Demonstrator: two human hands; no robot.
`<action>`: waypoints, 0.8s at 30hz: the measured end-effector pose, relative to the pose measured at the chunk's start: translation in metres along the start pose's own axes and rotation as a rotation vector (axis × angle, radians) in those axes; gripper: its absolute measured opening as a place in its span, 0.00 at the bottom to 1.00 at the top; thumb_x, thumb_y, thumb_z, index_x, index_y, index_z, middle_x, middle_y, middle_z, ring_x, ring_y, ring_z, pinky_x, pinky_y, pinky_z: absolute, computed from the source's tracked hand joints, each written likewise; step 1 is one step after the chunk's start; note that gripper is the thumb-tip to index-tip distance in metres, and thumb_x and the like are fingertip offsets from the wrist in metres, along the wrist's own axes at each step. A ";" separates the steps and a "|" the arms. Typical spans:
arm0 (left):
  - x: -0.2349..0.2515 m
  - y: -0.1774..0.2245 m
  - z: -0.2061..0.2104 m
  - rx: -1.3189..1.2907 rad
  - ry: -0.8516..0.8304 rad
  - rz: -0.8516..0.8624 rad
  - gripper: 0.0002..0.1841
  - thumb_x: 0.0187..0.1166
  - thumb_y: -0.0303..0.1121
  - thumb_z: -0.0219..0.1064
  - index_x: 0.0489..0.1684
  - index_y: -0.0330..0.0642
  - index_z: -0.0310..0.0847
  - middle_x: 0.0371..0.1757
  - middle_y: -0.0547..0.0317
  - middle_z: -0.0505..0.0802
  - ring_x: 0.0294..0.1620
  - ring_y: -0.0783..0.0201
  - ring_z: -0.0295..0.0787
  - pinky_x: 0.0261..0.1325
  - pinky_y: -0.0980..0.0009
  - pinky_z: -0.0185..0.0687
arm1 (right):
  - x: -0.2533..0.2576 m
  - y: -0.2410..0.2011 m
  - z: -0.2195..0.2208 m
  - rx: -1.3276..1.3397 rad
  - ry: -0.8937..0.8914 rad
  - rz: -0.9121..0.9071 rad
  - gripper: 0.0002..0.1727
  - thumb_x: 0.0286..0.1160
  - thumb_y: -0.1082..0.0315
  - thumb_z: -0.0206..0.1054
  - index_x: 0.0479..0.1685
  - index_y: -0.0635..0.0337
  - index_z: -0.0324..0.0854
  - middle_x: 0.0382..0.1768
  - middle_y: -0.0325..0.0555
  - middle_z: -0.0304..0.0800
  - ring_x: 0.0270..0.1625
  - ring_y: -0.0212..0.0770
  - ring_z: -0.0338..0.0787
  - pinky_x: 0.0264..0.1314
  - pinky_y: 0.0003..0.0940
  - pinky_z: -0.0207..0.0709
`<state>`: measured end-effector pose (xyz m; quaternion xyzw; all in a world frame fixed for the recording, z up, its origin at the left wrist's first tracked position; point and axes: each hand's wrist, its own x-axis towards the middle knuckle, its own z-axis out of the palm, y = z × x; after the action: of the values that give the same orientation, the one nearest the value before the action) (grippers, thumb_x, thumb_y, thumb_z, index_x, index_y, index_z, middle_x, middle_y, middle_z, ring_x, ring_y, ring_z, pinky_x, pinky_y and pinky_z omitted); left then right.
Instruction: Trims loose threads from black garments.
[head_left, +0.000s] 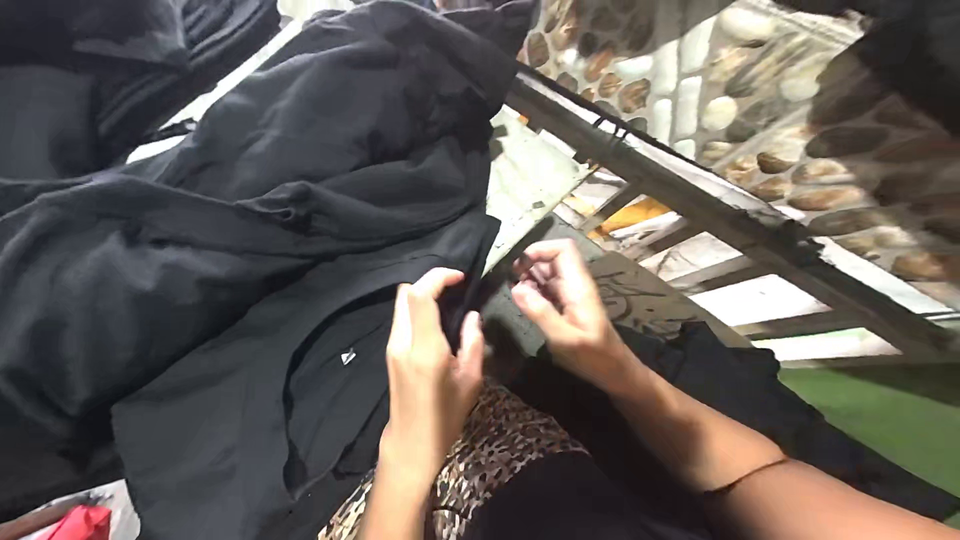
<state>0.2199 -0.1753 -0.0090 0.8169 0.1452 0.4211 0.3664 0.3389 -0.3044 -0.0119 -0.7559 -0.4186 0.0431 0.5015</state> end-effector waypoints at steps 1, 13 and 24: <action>0.002 -0.005 0.002 0.028 0.051 -0.008 0.19 0.65 0.25 0.74 0.56 0.31 0.84 0.42 0.49 0.90 0.40 0.69 0.85 0.46 0.80 0.80 | 0.000 0.001 0.003 -0.026 -0.035 0.022 0.13 0.81 0.60 0.59 0.54 0.60 0.76 0.26 0.28 0.74 0.26 0.17 0.73 0.30 0.16 0.70; -0.011 -0.013 -0.019 -0.423 0.008 -0.137 0.08 0.81 0.34 0.67 0.30 0.48 0.86 0.38 0.78 0.85 0.43 0.88 0.80 0.47 0.92 0.77 | 0.006 -0.005 0.027 -0.322 -0.088 -0.353 0.19 0.84 0.57 0.57 0.37 0.65 0.83 0.16 0.39 0.76 0.17 0.34 0.75 0.19 0.28 0.66; -0.021 -0.001 -0.023 -0.157 -0.112 0.034 0.14 0.83 0.35 0.63 0.24 0.41 0.81 0.30 0.64 0.85 0.40 0.78 0.82 0.51 0.84 0.77 | 0.024 -0.015 0.010 -0.141 -0.062 -0.232 0.21 0.73 0.48 0.69 0.27 0.57 0.80 0.14 0.30 0.69 0.16 0.21 0.66 0.18 0.18 0.58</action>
<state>0.1891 -0.1745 -0.0131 0.8104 0.0772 0.3909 0.4295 0.3407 -0.2783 0.0033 -0.7339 -0.5207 -0.0212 0.4357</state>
